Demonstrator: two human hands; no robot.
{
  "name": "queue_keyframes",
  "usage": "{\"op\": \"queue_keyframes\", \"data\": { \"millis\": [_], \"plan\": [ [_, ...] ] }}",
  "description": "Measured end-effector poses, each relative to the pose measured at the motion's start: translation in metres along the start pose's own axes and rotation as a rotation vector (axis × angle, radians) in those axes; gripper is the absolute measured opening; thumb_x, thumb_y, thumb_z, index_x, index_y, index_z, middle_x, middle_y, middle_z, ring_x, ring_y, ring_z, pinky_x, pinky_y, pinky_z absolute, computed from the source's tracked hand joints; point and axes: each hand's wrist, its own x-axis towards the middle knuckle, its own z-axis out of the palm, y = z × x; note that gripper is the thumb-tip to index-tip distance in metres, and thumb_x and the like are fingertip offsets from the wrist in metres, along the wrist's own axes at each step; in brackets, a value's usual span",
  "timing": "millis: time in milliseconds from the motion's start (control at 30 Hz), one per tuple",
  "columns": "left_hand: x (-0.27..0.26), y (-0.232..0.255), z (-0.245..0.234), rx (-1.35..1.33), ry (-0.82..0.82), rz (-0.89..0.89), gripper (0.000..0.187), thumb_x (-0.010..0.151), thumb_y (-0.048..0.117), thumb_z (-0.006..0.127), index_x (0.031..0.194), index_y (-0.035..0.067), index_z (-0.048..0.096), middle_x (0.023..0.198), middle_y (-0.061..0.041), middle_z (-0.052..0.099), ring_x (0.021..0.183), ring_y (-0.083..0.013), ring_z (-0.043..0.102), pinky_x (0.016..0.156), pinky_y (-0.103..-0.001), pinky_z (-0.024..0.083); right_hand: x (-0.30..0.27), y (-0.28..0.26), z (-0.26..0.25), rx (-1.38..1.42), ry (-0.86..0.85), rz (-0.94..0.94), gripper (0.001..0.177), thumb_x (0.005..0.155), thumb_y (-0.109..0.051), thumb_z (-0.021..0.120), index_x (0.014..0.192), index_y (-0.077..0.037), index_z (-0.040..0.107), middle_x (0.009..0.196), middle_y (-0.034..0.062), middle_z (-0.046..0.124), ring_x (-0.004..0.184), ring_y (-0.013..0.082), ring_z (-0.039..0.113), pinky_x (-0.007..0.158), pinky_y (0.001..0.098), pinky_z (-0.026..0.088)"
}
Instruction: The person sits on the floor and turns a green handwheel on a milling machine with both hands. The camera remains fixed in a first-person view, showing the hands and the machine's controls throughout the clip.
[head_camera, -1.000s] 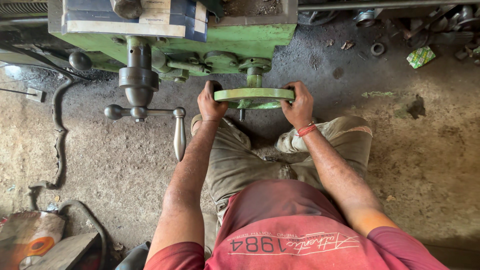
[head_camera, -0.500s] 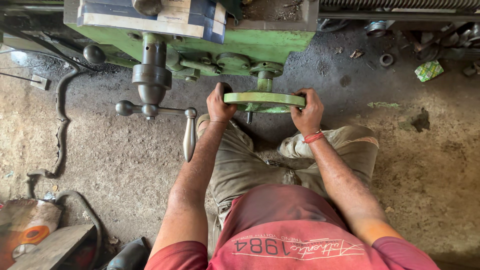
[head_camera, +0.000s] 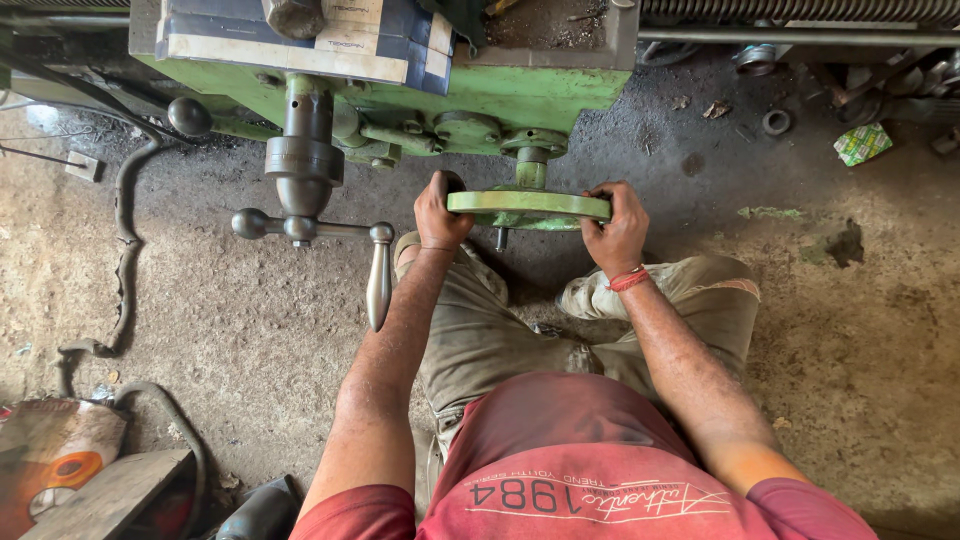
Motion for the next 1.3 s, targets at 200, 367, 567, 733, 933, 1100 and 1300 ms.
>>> {"op": "queue_keyframes", "data": {
  "millis": [200,367,567,733,933,1100,1300],
  "plan": [
    [0.000,-0.002,0.001,-0.009,-0.001,-0.004,0.023,0.077,0.010,0.075,0.092,0.008,0.057,0.083,-0.014,0.067,0.078,-0.0401,0.067,0.069,-0.045,0.053,0.001,0.002,0.002,-0.013,0.000,-0.012,0.020,0.093,-0.008,0.076,0.101,-0.005,0.058,0.092,0.0128,0.064,0.083,0.0360,0.066,0.072,0.0447,0.051],
    [-0.001,-0.010,0.004,0.030,-0.020,0.004,0.026,0.075,0.007,0.071,0.096,0.007,0.056,0.084,-0.014,0.067,0.077,-0.0388,0.068,0.070,-0.045,0.055,0.001,0.002,0.002,0.008,-0.013,-0.001,0.019,0.092,-0.005,0.075,0.100,-0.005,0.058,0.090,0.0119,0.064,0.078,0.0325,0.067,0.069,0.0423,0.052],
    [-0.004,-0.016,0.007,0.010,-0.007,0.007,0.025,0.075,0.006,0.070,0.096,0.008,0.056,0.084,-0.013,0.068,0.078,-0.0391,0.069,0.070,-0.044,0.055,0.002,0.001,0.003,0.009,0.011,-0.034,0.021,0.091,-0.002,0.075,0.101,-0.004,0.057,0.091,0.0122,0.064,0.079,0.0347,0.066,0.070,0.0433,0.051],
    [-0.004,-0.016,0.007,0.006,-0.005,-0.010,0.025,0.075,0.007,0.071,0.095,0.008,0.056,0.083,-0.013,0.068,0.077,-0.0390,0.069,0.069,-0.044,0.055,0.003,-0.001,0.002,0.002,0.010,-0.031,0.022,0.088,-0.001,0.075,0.102,-0.005,0.058,0.091,0.0122,0.064,0.080,0.0346,0.066,0.071,0.0436,0.051],
    [-0.004,-0.016,0.007,0.001,0.003,-0.015,0.025,0.074,0.007,0.070,0.094,0.008,0.056,0.083,-0.013,0.068,0.078,-0.0392,0.069,0.070,-0.044,0.055,0.004,-0.003,0.003,0.007,0.013,-0.040,0.022,0.089,-0.002,0.075,0.101,-0.005,0.057,0.091,0.0124,0.063,0.081,0.0351,0.066,0.071,0.0438,0.051],
    [-0.004,-0.017,0.007,-0.015,0.002,-0.019,0.024,0.073,0.005,0.068,0.095,0.008,0.056,0.082,-0.013,0.067,0.077,-0.0390,0.069,0.069,-0.044,0.055,0.005,-0.004,0.003,0.002,0.014,-0.045,0.021,0.090,-0.003,0.075,0.101,-0.004,0.057,0.092,0.0129,0.063,0.080,0.0360,0.065,0.072,0.0443,0.051],
    [-0.005,-0.018,0.007,-0.041,0.007,-0.021,0.024,0.074,0.006,0.068,0.095,0.008,0.056,0.083,-0.013,0.067,0.078,-0.0389,0.069,0.070,-0.044,0.055,0.007,-0.005,0.004,-0.001,0.023,-0.058,0.022,0.090,-0.003,0.076,0.101,-0.004,0.057,0.091,0.0136,0.064,0.080,0.0362,0.066,0.071,0.0441,0.051]
  ]
}}
